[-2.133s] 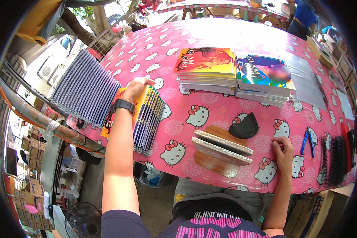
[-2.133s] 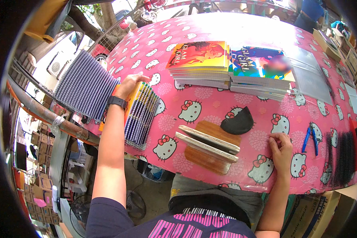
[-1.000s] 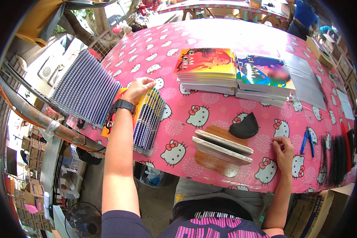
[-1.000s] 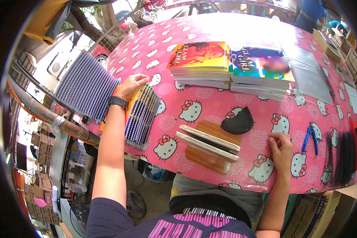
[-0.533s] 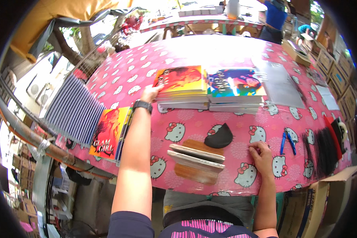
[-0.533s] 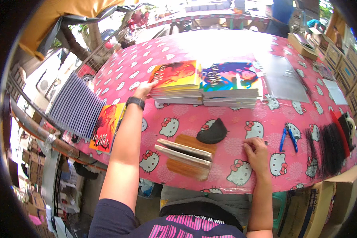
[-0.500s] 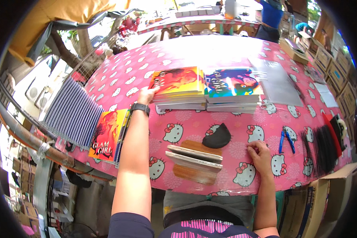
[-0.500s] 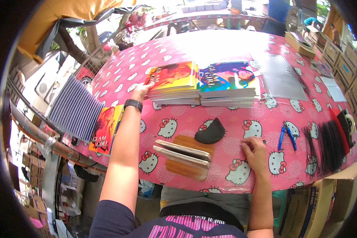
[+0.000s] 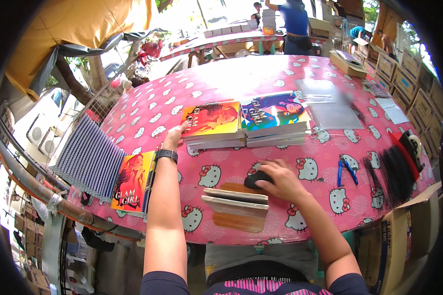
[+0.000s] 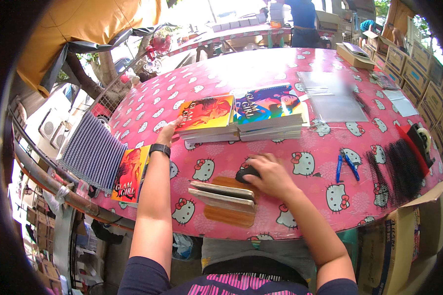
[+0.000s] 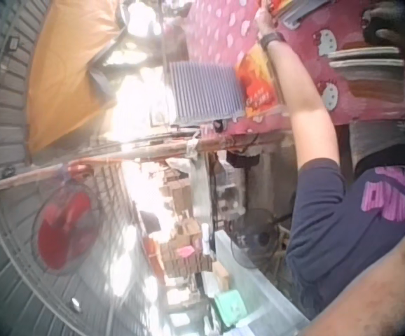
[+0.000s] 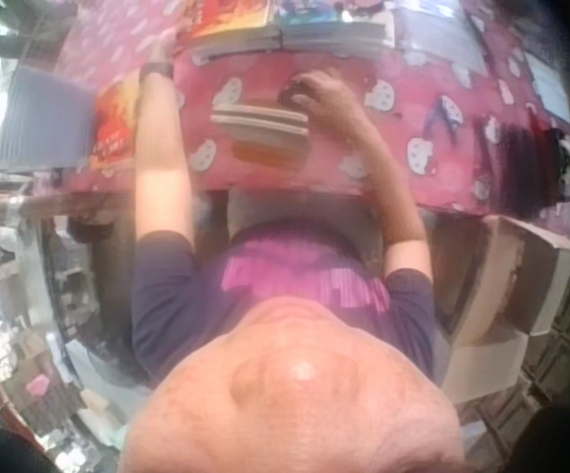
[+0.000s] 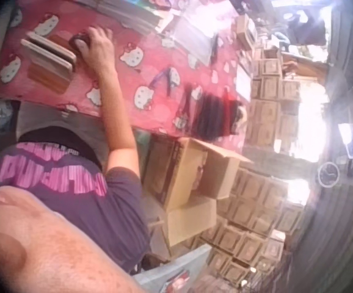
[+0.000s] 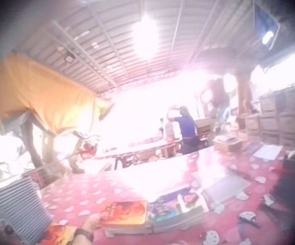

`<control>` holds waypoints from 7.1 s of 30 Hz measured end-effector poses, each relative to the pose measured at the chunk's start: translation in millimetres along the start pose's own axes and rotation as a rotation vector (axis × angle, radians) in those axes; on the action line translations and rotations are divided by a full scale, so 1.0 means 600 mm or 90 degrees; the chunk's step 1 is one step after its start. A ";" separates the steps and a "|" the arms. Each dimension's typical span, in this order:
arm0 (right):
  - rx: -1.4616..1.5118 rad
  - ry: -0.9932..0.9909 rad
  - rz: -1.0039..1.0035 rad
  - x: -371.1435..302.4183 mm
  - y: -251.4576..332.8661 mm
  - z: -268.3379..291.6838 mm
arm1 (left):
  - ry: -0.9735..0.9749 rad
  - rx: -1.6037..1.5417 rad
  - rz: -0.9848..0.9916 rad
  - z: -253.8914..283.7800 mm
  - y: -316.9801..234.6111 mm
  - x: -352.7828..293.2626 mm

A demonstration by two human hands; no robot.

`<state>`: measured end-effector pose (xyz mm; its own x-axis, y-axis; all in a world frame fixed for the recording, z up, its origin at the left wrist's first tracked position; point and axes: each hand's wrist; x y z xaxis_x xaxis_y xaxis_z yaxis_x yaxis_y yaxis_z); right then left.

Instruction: The person manually inserts wire coils through the pre-punched holes of notebook stacks to bind them, then sets each bound notebook onto a separate pile.

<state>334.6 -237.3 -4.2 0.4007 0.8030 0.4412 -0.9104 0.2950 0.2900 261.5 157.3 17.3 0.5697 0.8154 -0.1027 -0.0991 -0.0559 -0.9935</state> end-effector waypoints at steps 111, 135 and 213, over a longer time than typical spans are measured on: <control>0.060 -0.071 -0.370 -0.001 -0.137 -0.033 | 0.447 -0.222 -0.153 -0.194 0.118 -0.192; 0.139 -0.140 -0.371 0.014 -0.176 -0.032 | 0.329 -0.042 -0.260 -0.195 0.146 -0.199; 0.190 -0.374 -0.432 -0.009 -0.177 -0.038 | 0.156 -0.392 -0.160 0.037 -0.082 0.048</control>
<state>427.0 -261.5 -56.7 0.8967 0.0960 0.4321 -0.4330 0.3930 0.8112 264.7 196.1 64.1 0.6891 0.6975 0.1965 0.4976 -0.2583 -0.8281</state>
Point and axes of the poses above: each hand's wrist, its own x-axis towards the middle knuckle, its own z-axis out of the back of the hand, y = z × x, and after that the axes turned 15 degrees about -x, right-handed
